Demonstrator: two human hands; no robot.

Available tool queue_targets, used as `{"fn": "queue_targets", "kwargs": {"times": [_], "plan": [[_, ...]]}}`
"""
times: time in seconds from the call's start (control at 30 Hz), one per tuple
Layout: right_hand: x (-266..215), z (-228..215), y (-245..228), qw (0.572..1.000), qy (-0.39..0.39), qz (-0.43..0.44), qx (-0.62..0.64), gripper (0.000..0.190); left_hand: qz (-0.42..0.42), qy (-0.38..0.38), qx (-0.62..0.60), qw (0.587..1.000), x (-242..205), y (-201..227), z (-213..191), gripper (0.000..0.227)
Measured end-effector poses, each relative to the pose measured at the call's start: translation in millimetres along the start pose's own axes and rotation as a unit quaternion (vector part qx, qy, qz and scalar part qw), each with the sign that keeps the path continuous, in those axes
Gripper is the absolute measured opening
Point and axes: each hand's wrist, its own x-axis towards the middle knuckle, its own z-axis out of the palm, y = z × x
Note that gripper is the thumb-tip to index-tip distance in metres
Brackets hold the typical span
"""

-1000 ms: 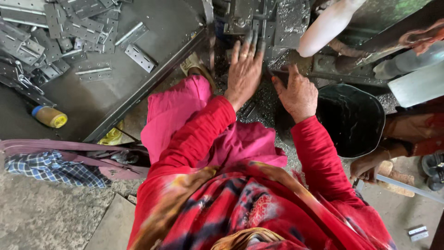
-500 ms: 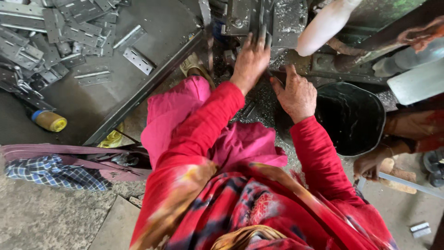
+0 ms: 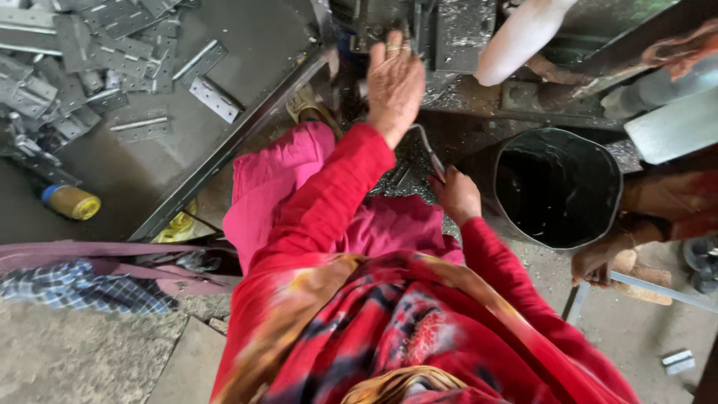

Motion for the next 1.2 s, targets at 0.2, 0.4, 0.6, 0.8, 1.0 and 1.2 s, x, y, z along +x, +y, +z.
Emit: {"fn": "queue_targets", "kwargs": {"times": [0.2, 0.4, 0.6, 0.8, 1.0, 1.2], "plan": [[19.1, -5.2, 15.0, 1.0, 0.01, -0.006, 0.016, 0.054, 0.0, 0.048, -0.098, 0.994, 13.1, -7.4, 5.8, 0.025], [19.5, -2.2, 9.8, 0.994, 0.084, -0.064, -0.039, 0.054, -0.037, 0.04, -0.097, 0.994, 15.6, -5.6, 7.3, 0.028], [16.5, 5.1, 10.1, 0.995, 0.005, -0.027, 0.1, 0.051, -0.025, -0.043, -0.055, 0.997, 22.8, -12.9, 7.8, 0.027], [17.3, -10.5, 8.4, 1.0, 0.021, 0.018, 0.002, 0.057, -0.05, 0.026, -0.033, 0.998, 43.4, -11.5, 26.8, 0.044], [0.0, -7.4, -1.9, 0.999, -0.021, 0.011, 0.039, 0.055, -0.052, -0.071, -0.077, 0.993, 24.6, -7.0, 18.6, 0.042], [14.9, -15.2, 10.9, 0.999, 0.022, 0.003, -0.03, 0.061, -0.066, -0.053, -0.096, 0.992, 40.4, -11.4, 5.8, 0.044]]}}
